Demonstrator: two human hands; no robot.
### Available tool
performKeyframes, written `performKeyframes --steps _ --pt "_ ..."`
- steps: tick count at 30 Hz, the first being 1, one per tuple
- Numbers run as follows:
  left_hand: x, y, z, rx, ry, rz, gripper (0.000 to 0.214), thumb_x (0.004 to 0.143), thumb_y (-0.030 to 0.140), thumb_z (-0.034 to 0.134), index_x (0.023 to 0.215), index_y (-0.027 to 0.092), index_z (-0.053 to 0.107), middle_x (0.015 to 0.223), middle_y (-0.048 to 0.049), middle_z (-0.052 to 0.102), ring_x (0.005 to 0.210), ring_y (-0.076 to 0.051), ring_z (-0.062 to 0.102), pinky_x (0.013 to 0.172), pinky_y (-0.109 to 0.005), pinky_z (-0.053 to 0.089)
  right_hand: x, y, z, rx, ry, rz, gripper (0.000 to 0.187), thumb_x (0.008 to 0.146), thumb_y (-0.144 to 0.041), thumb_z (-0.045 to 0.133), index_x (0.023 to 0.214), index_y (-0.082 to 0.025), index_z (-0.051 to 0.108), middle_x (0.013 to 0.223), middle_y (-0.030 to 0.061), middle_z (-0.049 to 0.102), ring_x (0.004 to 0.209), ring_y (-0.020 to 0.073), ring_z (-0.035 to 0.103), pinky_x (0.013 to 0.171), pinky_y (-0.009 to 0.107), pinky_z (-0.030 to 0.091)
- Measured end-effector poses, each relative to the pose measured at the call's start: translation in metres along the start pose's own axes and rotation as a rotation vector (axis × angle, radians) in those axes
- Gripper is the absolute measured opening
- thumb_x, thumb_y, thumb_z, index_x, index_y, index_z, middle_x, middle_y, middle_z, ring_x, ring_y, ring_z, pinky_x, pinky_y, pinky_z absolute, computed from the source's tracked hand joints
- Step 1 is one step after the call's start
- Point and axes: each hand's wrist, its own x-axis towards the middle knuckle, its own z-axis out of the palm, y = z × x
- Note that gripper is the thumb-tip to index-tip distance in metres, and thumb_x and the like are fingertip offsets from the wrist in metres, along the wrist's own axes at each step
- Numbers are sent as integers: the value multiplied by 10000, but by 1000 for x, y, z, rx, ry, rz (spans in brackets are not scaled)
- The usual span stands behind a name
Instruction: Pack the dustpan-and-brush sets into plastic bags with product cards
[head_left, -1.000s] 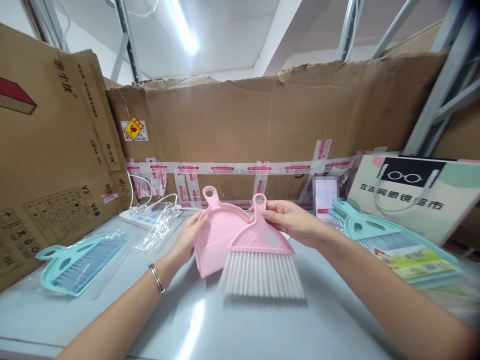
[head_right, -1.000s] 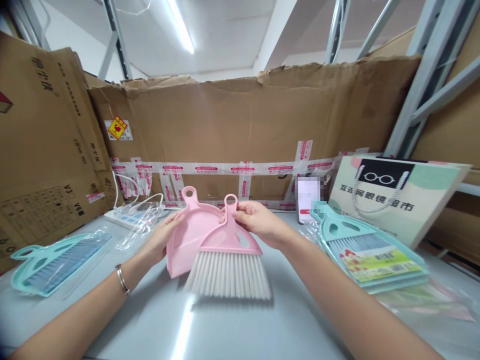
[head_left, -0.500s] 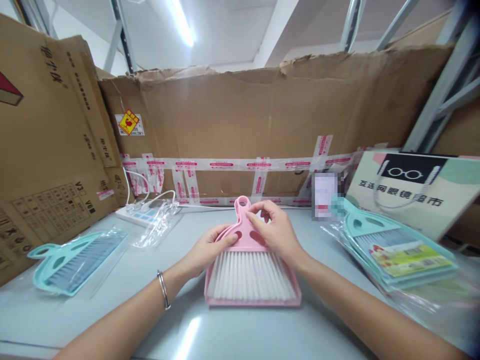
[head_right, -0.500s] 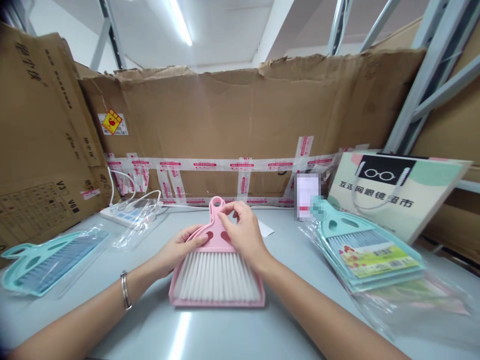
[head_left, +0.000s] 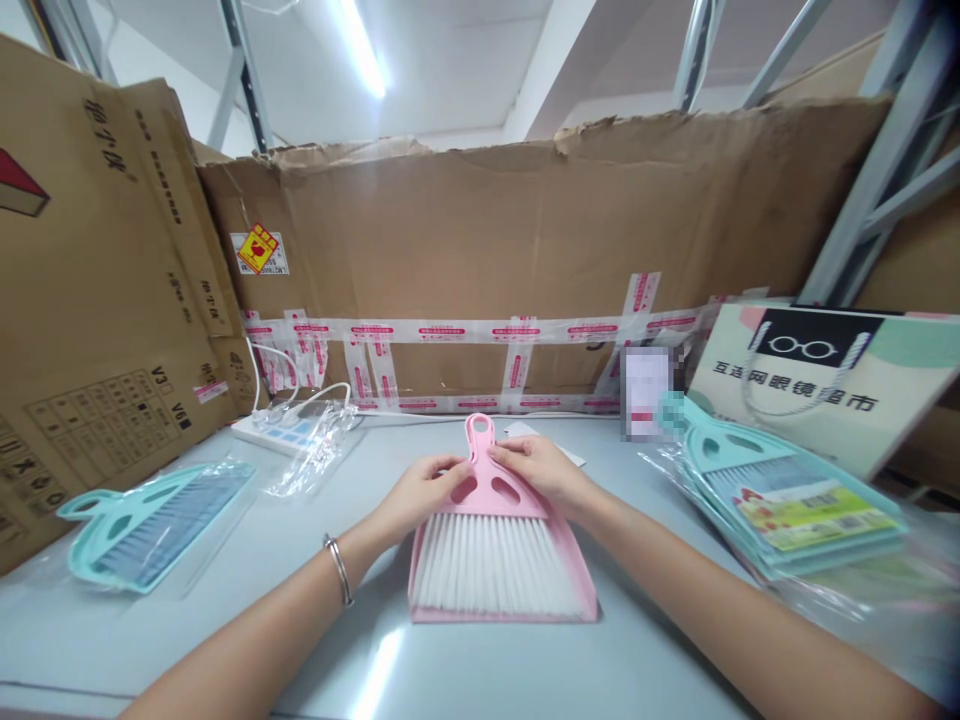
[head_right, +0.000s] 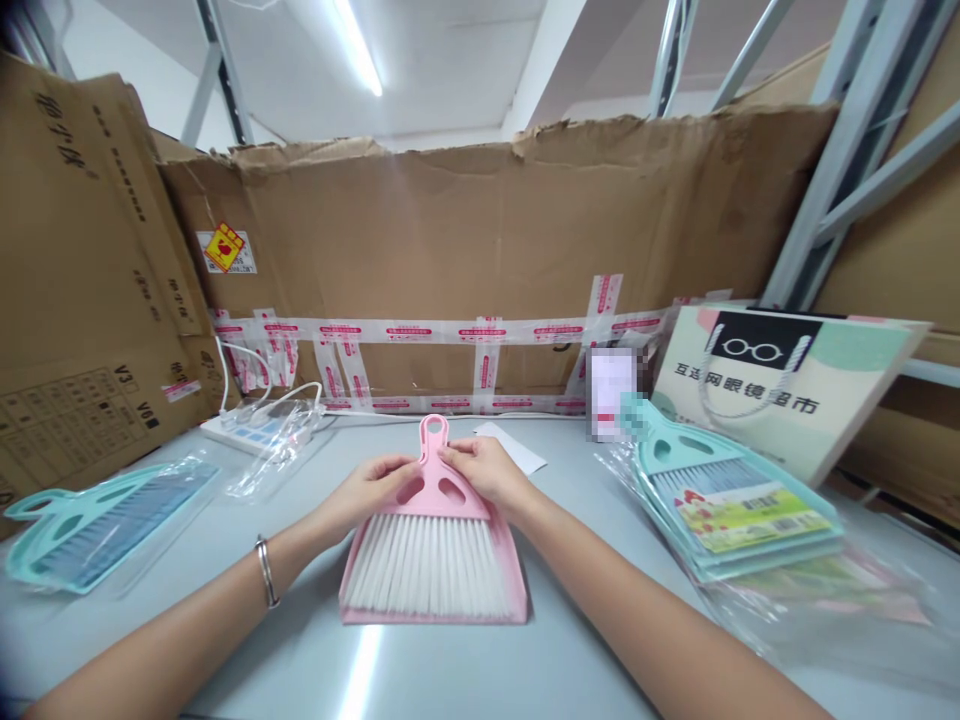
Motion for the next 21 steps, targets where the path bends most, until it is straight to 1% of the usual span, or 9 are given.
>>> performKeyframes --steps 2,4,7,11,14,18,21 --pt "4 0 0 -6 104 -16 335 741 434 585 774 114 680 762 -58 660 701 -162 565 640 -261 402 0 2 5 16 -6 19 362 621 -455 667 765 -124 682 676 22 657 623 149 568 603 257 421" --pt "6 0 -1 -76 136 -18 302 711 405 622 778 117 684 783 -63 667 712 -166 574 646 -261 414 -1 2 10 18 -18 35 366 601 -453 686 758 -122 687 653 21 655 616 151 569 592 253 419" --pt "6 2 -4 -176 114 -39 266 649 362 690 767 123 687 762 -55 671 692 -156 577 641 -256 426 -5 -1 15 -6 -42 62 378 574 -458 703 741 -120 691 610 17 645 612 159 568 585 252 417" --pt "5 4 -7 -281 114 -94 268 580 339 749 717 118 686 683 -39 658 616 -132 565 606 -249 430 -10 -7 19 -53 -23 58 366 593 -459 683 738 -123 693 607 14 641 602 157 560 580 248 410" --pt "5 4 -7 -327 114 -113 271 556 331 768 699 115 687 658 -33 651 592 -120 562 590 -243 428 -11 -9 21 -95 -3 55 323 632 -434 656 724 -126 687 615 9 637 568 141 542 555 236 394" --pt "6 4 -6 -366 118 -150 288 518 318 789 678 101 686 625 -35 644 565 -116 559 569 -240 423 -10 -8 22 -175 11 66 277 722 -378 576 701 -118 669 573 2 608 524 125 519 512 222 364" --pt "6 4 -6 -384 109 -171 308 494 329 798 659 97 680 608 -39 642 546 -117 558 558 -243 423 -11 -7 21 -201 -11 54 282 768 -351 527 739 -111 671 581 7 607 517 117 516 500 217 360"
